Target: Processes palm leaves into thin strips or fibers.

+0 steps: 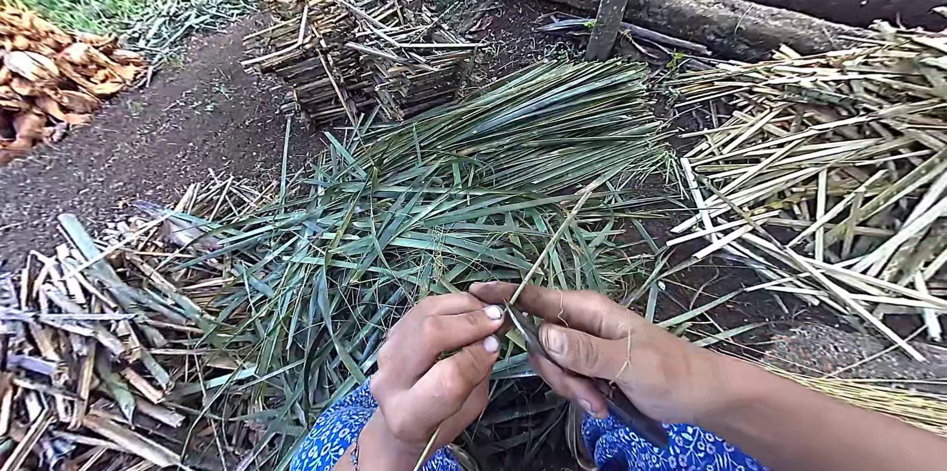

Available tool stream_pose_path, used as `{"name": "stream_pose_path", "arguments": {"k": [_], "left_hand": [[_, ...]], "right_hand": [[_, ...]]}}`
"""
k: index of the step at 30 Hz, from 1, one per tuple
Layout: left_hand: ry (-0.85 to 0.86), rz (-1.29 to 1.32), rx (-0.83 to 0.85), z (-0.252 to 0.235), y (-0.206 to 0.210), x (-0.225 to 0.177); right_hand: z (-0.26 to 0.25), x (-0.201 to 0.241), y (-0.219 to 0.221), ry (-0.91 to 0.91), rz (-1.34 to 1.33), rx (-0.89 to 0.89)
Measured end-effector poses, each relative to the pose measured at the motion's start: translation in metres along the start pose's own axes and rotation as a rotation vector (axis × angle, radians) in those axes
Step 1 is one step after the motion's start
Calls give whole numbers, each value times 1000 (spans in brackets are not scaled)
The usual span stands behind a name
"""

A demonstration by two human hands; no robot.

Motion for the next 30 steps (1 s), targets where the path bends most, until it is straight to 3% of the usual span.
{"name": "stream_pose_path", "arguments": {"k": [3, 9, 11, 13, 17, 22, 25, 30], "left_hand": [[-1, -1, 9, -2, -1, -1], [-12, -36, -10, -2, -15, -7], [-30, -43, -26, -1, -19, -7], [-80, -30, -52, 1, -19, -1], [-298, 114, -130, 9, -8, 15], [-496, 341, -244, 15, 11, 21], [-524, 394, -278, 15, 13, 23], [-451, 292, -279, 10, -5, 26]], "right_hand": [[-1, 4, -8, -96, 35, -74], [20, 32, -95, -260, -79, -567], [29, 37, -112, -282, -119, -654], [28, 33, -103, -234, -100, -557], [14, 9, -49, -45, -66, -188], [-3, -1, -4, 3, -37, -45], [-4, 1, -10, -36, -28, -129], [10, 19, -93, -121, -151, -553]]}}
Point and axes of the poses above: each hand's wrist, its own z-axis away from the middle knuckle, its own y-axis out of the palm, x = y × z, the point moved 7 cm from there along -z, towards the middle knuckle, and after that the axes turned 9 degrees about y, right-handed, at the moved point
